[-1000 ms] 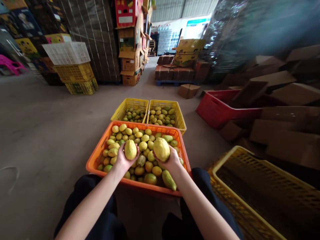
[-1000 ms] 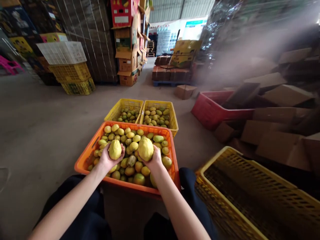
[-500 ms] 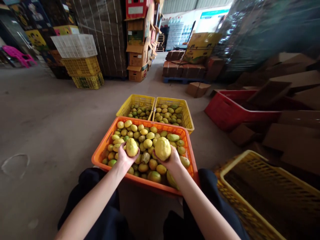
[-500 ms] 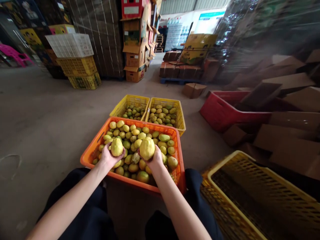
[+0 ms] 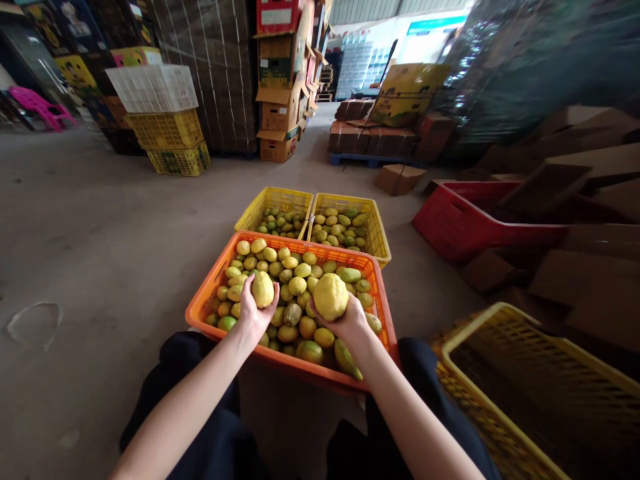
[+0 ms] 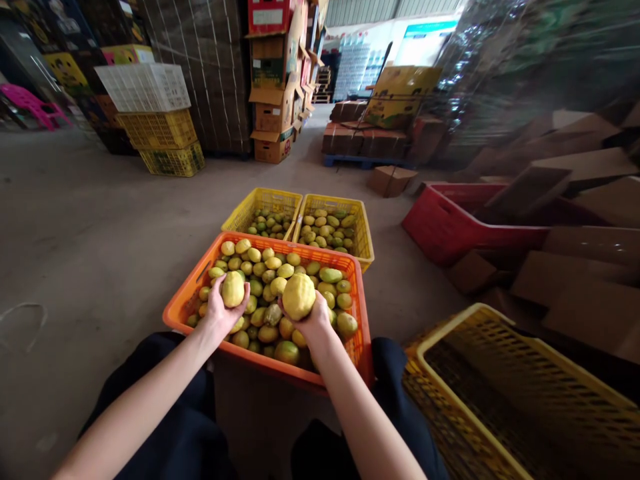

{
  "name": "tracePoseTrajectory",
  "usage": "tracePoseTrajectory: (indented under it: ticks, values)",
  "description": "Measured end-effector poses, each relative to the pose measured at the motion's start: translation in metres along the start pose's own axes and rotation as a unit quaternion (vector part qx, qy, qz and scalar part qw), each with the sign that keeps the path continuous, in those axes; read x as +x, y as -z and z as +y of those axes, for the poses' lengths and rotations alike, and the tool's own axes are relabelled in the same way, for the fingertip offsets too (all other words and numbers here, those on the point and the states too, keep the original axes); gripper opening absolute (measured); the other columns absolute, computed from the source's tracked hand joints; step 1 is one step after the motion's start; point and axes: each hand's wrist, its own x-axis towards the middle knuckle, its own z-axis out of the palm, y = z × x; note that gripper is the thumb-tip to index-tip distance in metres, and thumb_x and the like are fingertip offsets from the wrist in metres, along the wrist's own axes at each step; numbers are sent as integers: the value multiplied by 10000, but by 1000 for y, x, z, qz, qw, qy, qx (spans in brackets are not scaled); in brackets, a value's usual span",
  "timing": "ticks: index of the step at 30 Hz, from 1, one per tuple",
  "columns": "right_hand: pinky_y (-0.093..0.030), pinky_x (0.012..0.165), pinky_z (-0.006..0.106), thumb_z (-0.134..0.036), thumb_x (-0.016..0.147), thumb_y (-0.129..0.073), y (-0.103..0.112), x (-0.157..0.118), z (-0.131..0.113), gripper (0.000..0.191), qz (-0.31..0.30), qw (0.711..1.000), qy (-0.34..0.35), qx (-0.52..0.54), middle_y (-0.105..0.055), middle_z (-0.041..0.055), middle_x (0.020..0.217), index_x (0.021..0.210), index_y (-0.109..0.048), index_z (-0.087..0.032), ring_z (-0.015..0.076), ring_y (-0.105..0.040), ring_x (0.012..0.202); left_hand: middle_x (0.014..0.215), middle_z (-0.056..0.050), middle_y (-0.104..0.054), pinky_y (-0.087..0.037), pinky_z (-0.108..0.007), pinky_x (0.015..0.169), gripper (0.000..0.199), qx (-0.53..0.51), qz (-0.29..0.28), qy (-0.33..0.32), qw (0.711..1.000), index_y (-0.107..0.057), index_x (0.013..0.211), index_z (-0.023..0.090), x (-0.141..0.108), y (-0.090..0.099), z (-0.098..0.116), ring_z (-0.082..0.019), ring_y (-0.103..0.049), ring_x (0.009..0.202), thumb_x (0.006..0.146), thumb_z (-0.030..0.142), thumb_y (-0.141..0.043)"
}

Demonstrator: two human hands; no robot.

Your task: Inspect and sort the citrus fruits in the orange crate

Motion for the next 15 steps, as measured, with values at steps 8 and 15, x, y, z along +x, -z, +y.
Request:
tracePoseTrajectory:
  ticks: [8, 15]
  values:
    - [-609, 595, 366, -251, 907, -441, 2, 5, 0, 225, 19, 999, 26, -12, -707, -13, 674, 1002, -641, -293, 208, -678, 596, 801, -63, -681, -534, -238, 459, 254, 38, -32, 60, 997, -671, 1034, 159, 8, 8, 0, -165, -654, 599, 982, 290, -460]
    - [-603, 540, 352, -217, 904, -418, -1, -2, -2, 248, 8, 999, 29, -15, -683, -10, 632, 1005, -635, -283, 201, -657, 537, 775, -22, -651, -580, -259, 515, 136, 65, -2, 60, 996, -632, 945, 189, 5, -1, -4, -155, -653, 616, 954, 307, -564]
